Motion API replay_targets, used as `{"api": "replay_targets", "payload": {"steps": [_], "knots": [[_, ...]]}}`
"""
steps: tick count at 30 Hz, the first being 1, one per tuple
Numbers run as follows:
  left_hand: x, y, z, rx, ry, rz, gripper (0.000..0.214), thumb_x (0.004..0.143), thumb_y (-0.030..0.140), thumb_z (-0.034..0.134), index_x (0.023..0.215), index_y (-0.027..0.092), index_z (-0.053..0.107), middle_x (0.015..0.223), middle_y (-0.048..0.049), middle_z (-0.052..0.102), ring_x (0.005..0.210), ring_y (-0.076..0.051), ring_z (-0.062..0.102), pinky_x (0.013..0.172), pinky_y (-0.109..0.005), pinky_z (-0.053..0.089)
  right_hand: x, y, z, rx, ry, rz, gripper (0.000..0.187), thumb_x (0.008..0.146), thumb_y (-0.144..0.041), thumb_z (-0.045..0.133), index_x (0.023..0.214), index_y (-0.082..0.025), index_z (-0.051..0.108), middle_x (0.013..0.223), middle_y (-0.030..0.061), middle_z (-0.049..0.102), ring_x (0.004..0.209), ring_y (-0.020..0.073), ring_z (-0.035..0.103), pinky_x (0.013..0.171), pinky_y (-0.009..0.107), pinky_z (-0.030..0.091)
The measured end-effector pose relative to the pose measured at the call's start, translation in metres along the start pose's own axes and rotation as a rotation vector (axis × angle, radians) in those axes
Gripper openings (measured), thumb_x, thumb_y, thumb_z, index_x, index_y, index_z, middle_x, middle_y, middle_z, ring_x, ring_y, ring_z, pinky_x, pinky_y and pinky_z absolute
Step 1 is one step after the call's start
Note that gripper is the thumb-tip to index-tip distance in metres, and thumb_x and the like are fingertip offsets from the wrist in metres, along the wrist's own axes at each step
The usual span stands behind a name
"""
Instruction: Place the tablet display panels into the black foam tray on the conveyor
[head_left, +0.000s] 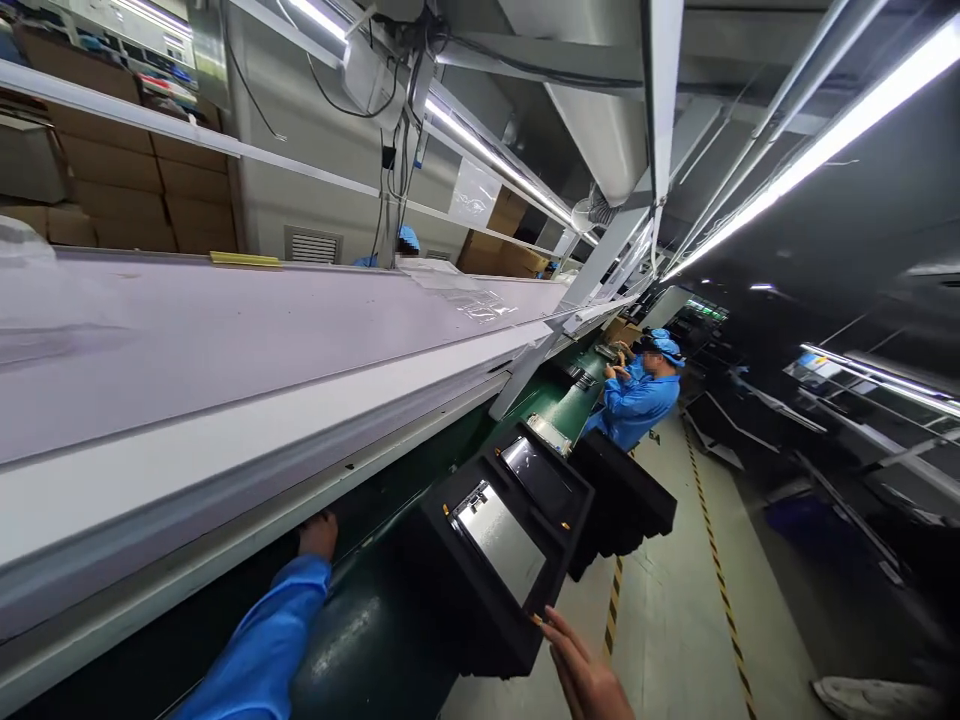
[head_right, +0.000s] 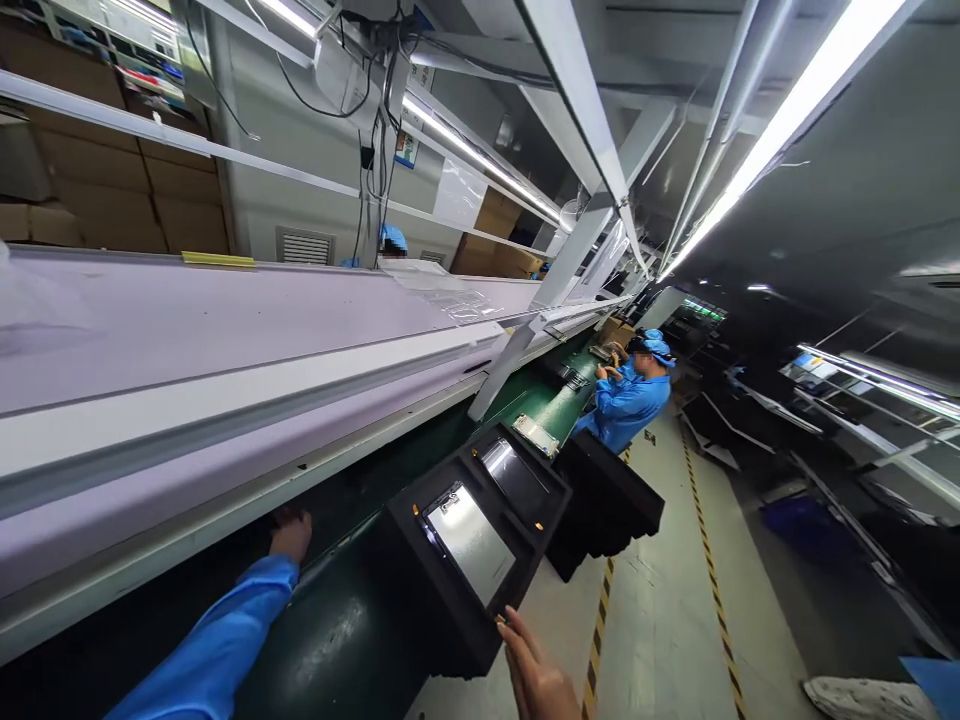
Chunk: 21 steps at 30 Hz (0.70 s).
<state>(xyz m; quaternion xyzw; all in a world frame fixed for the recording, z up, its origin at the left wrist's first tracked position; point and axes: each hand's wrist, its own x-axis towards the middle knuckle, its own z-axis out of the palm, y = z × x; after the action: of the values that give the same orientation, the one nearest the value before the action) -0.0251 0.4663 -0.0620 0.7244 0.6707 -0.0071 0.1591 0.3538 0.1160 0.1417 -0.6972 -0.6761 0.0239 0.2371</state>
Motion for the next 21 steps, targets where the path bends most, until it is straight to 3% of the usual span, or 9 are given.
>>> {"api": "replay_targets", "payload": {"steps": [4, 7, 10, 13, 17, 19, 21], "knots": [[-0.013, -0.008, -0.029, -0.024, 0.012, 0.073, 0.049, 0.091, 0.001, 0.033, 0.128, 0.0, 0.065, 0.127, -0.0316, 0.068, 0.124, -0.042, 0.063, 0.099, -0.054, 0.049, 0.008, -0.019, 0.007, 0.031, 0.041, -0.127, 0.04, 0.105, -0.027, 0.045, 0.141, -0.035, 0.061, 0.137, 0.0079, 0.069, 0.123, 0.0235, 0.068, 0.095, 0.033, 0.063], [-0.032, -0.027, -0.06, -0.057, 0.009, 0.115, 0.045, 0.096, 0.007, 0.033, 0.127, 0.007, 0.067, 0.12, -0.021, 0.075, 0.117, -0.033, 0.069, 0.103, -0.044, 0.048, 0.028, -0.041, 0.009, 0.043, 0.051, -0.286, 0.042, 0.103, -0.018, 0.049, 0.142, -0.027, 0.059, 0.134, 0.011, 0.07, 0.119, 0.0233, 0.07, 0.092, 0.032, 0.065], [-0.074, -0.048, -0.093, -0.088, 0.012, 0.14, 0.043, 0.102, 0.021, 0.033, 0.125, 0.015, 0.068, 0.123, -0.0141, 0.076, 0.116, -0.028, 0.071, 0.098, -0.037, 0.051, 0.053, -0.073, 0.014, 0.122, 0.099, -0.401, 0.041, 0.1, -0.01, 0.049, 0.136, -0.024, 0.062, 0.132, 0.0117, 0.07, 0.117, 0.0224, 0.071, 0.094, 0.035, 0.065], [-0.141, -0.059, -0.131, -0.217, 0.033, 0.231, 0.038, 0.101, 0.033, 0.039, 0.119, 0.023, 0.07, 0.125, -0.0081, 0.077, 0.118, -0.028, 0.07, 0.1, -0.036, 0.051, 0.074, -0.11, 0.02, 0.184, 0.067, -0.464, 0.046, 0.097, -0.006, 0.049, 0.139, -0.021, 0.059, 0.143, 0.014, 0.062, 0.13, 0.0252, 0.062, 0.104, 0.043, 0.06], [-0.236, -0.039, -0.194, -0.512, -0.057, 0.342, 0.038, 0.099, 0.052, 0.047, 0.112, 0.027, 0.072, 0.108, -0.0036, 0.079, 0.097, -0.027, 0.073, 0.086, -0.033, 0.054, 0.092, -0.154, 0.023, 0.2, -0.111, -0.596, 0.063, 0.092, -0.015, 0.067, 0.151, -0.015, 0.046, 0.16, 0.0201, 0.043, 0.148, 0.0346, 0.041, 0.116, 0.055, 0.048], [-0.267, -0.017, -0.224, -0.607, -0.155, 0.408, 0.037, 0.1, 0.052, 0.048, 0.105, 0.026, 0.072, 0.096, -0.0013, 0.077, 0.086, -0.023, 0.071, 0.078, -0.028, 0.053, 0.095, -0.167, 0.023, 0.213, -0.276, -0.625, 0.076, 0.088, -0.026, 0.077, 0.155, -0.014, 0.041, 0.155, 0.022, 0.048, 0.143, 0.0373, 0.047, 0.113, 0.056, 0.05], [-0.281, 0.007, -0.245, -0.66, -0.203, 0.448, 0.035, 0.098, 0.052, 0.053, 0.1, 0.024, 0.073, 0.091, -0.0005, 0.075, 0.082, -0.021, 0.069, 0.077, -0.027, 0.053, 0.095, -0.171, 0.023, 0.264, -0.434, -0.58, 0.078, 0.089, -0.031, 0.077, 0.155, -0.014, 0.041, 0.143, 0.0205, 0.061, 0.128, 0.0353, 0.061, 0.106, 0.053, 0.056]]}}
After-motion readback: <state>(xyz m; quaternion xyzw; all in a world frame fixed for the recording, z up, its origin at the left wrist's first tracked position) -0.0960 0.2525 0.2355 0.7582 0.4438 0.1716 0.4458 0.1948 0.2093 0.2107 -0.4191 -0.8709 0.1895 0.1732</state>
